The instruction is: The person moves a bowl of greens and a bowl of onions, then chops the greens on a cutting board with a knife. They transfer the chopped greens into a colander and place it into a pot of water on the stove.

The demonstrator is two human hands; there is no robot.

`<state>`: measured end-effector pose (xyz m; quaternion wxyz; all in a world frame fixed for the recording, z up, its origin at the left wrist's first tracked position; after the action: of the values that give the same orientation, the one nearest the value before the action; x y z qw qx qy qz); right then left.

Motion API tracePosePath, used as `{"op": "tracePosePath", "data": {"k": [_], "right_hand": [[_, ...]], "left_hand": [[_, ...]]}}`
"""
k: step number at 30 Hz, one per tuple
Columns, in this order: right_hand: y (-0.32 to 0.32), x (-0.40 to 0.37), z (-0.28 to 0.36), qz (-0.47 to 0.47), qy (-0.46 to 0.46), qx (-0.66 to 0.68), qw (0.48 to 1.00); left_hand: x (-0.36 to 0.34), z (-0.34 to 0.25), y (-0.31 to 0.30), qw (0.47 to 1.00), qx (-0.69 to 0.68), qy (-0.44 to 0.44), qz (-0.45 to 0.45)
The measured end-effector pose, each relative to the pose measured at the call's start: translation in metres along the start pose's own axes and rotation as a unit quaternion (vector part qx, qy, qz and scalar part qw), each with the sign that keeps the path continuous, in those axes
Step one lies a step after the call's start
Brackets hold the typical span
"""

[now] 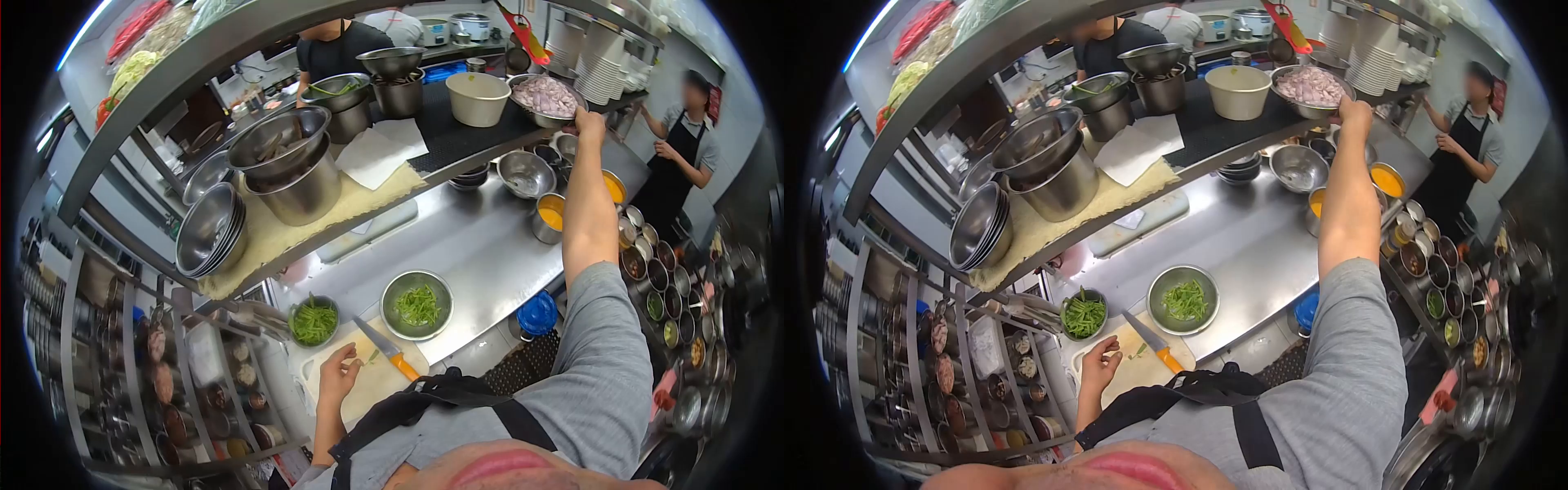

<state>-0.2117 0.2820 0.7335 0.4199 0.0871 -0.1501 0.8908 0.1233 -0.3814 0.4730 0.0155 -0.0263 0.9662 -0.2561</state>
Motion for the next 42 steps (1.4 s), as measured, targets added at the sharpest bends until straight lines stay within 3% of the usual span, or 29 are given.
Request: {"op": "tracePosePath", "data": {"k": [3,10,13,15,18,19,21,24,25,27,29,31,33,34,36,39,42], "right_hand": [[0.021,0.007,-0.008,0.020,0.048,-0.018,0.998],[0.047,0.018,-0.009,0.028,0.030,-0.015,0.999],[0.042,0.005,-0.021,0.007,-0.002,0.154,0.988],[0.022,-0.038,-0.028,-0.048,-0.010,0.322,0.945],[-0.004,-0.144,-0.038,-0.006,-0.042,0.349,0.936],[-0.007,-0.187,-0.047,0.022,-0.026,0.344,0.938],[-0.015,-0.276,-0.062,0.067,-0.014,0.303,0.950],[-0.015,-0.418,-0.104,0.221,0.041,0.195,0.955],[-0.010,-0.466,-0.117,0.283,0.067,0.161,0.943],[0.005,-0.555,-0.128,0.484,0.002,0.051,0.873],[0.016,-0.606,-0.143,0.552,-0.006,-0.016,0.834],[0.032,-0.631,-0.146,0.556,-0.012,-0.077,0.828],[0.054,-0.648,-0.134,0.497,-0.215,-0.160,0.826],[0.067,-0.652,-0.140,0.491,-0.211,-0.166,0.829],[0.087,-0.663,-0.144,0.468,-0.303,-0.202,0.805],[0.100,-0.673,-0.174,0.495,-0.243,-0.296,0.780],[0.083,-0.680,-0.164,0.491,-0.209,-0.308,0.788]], "left_hand": [[-0.004,0.008,-0.006,0.999,0.006,-0.021,-0.030],[0.007,-0.013,0.004,0.999,0.010,-0.026,-0.045],[0.013,-0.017,0.013,0.998,0.021,-0.039,-0.035],[0.016,-0.022,0.014,0.999,0.032,-0.007,-0.014],[0.021,-0.007,0.009,0.998,0.059,-0.028,-0.007],[0.023,-0.013,0.001,0.993,0.111,0.029,-0.028],[0.026,-0.007,-0.021,0.984,0.118,0.110,-0.074],[0.029,-0.005,-0.067,0.983,0.158,0.040,-0.082],[0.029,-0.005,-0.084,0.983,0.149,0.022,-0.106],[0.033,0.024,-0.115,0.982,0.143,-0.039,-0.117],[0.046,0.044,-0.132,0.977,0.183,-0.035,-0.108],[0.069,0.060,-0.146,0.970,0.227,-0.012,-0.083],[0.096,0.076,-0.133,0.951,0.305,0.044,-0.025],[0.107,0.082,-0.121,0.941,0.328,0.082,0.021],[0.125,0.097,-0.089,0.912,0.367,0.148,0.109],[0.136,0.111,-0.045,0.861,0.426,0.174,0.216],[0.143,0.121,-0.025,0.829,0.472,0.168,0.248]]}}
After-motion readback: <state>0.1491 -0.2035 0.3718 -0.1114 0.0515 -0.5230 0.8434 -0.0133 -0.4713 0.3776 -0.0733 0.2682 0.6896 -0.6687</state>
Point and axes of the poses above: each hand's wrist, its own x-axis towards the middle knuckle, its own y-axis out of the palm, z = x × y, the point moved 8 cm from there along x, towards the middle knuckle, and after that the axes turned 3 degrees about -y, right-handed, at the moved point
